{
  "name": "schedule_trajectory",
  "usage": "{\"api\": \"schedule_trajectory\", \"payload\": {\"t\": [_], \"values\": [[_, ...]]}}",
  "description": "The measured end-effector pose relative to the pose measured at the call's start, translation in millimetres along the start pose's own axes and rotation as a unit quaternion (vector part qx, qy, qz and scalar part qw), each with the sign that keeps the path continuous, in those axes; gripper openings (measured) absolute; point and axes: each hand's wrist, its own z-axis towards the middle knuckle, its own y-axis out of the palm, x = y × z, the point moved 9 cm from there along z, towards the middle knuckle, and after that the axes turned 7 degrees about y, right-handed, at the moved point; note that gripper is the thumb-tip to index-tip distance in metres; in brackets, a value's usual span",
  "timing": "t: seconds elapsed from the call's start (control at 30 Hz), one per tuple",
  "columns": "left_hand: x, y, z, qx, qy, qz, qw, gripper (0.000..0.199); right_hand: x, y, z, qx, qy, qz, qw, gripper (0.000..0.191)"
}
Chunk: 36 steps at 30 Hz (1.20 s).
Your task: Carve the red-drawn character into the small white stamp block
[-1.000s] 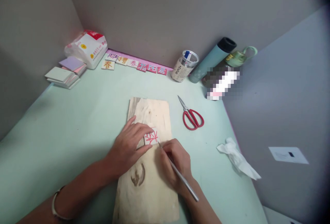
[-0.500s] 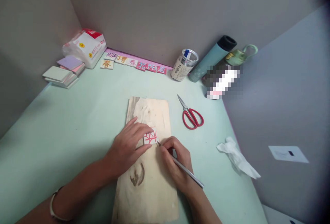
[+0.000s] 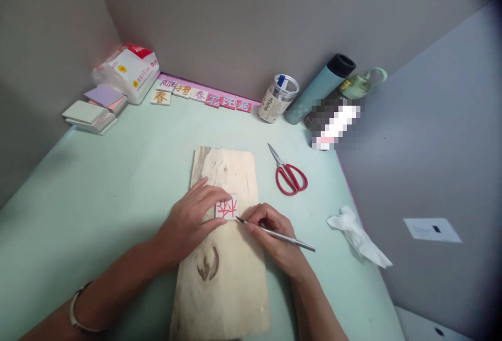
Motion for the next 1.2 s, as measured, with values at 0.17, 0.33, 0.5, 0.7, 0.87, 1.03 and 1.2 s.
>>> {"api": "schedule_trajectory", "payload": {"t": [0.17,0.33,0.5,0.7,0.87,1.03,1.2], "values": [[-0.8,1.7,-0.5,-0.009,0.014,-0.007,1.000,0.028,-2.7,-1.0,0.2,-0.011,-0.005,-0.025,1.000,0.017],[-1.7,3.7,-0.6,-0.023,0.016,-0.015,0.999,0.028,-4.5,1.3,0.5,-0.034,-0.011,-0.041,0.999,0.018],[-1.7,4.4,-0.2,-0.035,0.016,-0.019,0.999,0.028,-4.3,2.1,1.4,-0.057,-0.009,-0.048,0.997,0.018],[-2.6,7.4,-1.1,-0.046,0.023,-0.024,0.998,0.030,-11.3,5.6,1.2,-0.082,-0.014,-0.062,0.995,0.017],[-2.7,7.1,-0.7,-0.040,0.023,-0.027,0.999,0.029,-22.2,23.3,-6.1,-0.151,-0.053,-0.090,0.983,0.016],[-2.9,6.1,-0.2,-0.036,0.017,-0.028,0.999,0.029,-12.4,3.5,-4.0,-0.041,-0.039,-0.027,0.998,0.020],[-1.8,5.4,0.0,-0.032,0.022,-0.023,0.999,0.030,-8.3,-3.6,-4.7,0.020,-0.034,-0.022,0.999,0.019]]}}
